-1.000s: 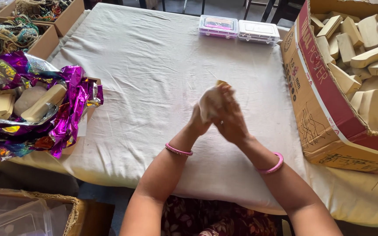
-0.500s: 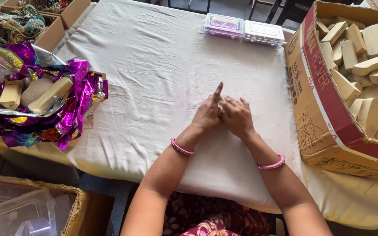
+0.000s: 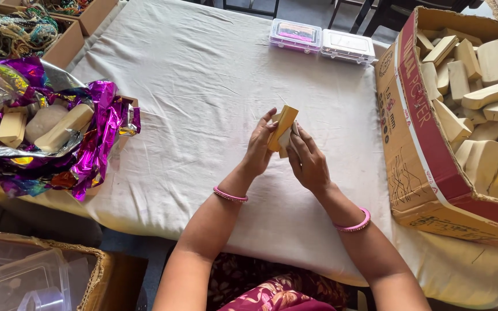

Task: Wrap a wooden block in decorative paper and place it into a plastic storage container.

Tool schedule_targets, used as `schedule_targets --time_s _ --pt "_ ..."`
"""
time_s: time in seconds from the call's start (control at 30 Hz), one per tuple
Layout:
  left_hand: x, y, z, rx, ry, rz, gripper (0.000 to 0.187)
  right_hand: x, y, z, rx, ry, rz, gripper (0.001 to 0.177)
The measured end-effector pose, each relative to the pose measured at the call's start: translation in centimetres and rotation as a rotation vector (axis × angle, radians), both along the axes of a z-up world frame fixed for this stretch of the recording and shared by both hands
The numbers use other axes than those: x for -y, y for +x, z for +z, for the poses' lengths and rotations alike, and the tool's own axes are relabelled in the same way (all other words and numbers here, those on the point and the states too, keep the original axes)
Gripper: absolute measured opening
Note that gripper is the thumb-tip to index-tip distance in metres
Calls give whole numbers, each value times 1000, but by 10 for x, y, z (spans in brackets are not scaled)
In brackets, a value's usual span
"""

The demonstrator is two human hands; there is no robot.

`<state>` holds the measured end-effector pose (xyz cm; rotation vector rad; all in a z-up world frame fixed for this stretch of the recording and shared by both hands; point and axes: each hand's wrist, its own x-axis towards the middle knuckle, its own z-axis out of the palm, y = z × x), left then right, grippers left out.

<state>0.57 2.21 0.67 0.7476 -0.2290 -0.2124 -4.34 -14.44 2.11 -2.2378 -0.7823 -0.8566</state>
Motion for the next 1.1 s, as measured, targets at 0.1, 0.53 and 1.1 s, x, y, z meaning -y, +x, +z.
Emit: schedule_targets --time_s 0.1,0.53,1.1 --pt "6 -9 8 32 -14 -103 53 2 -7 22 135 -51 110 39" --pt "25 6 -46 187 294 -35 55 12 8 -1 66 215 72 40" --pt "29 -13 -20 546 1116 225 88 47 41 -31 -166 50 -531 42"
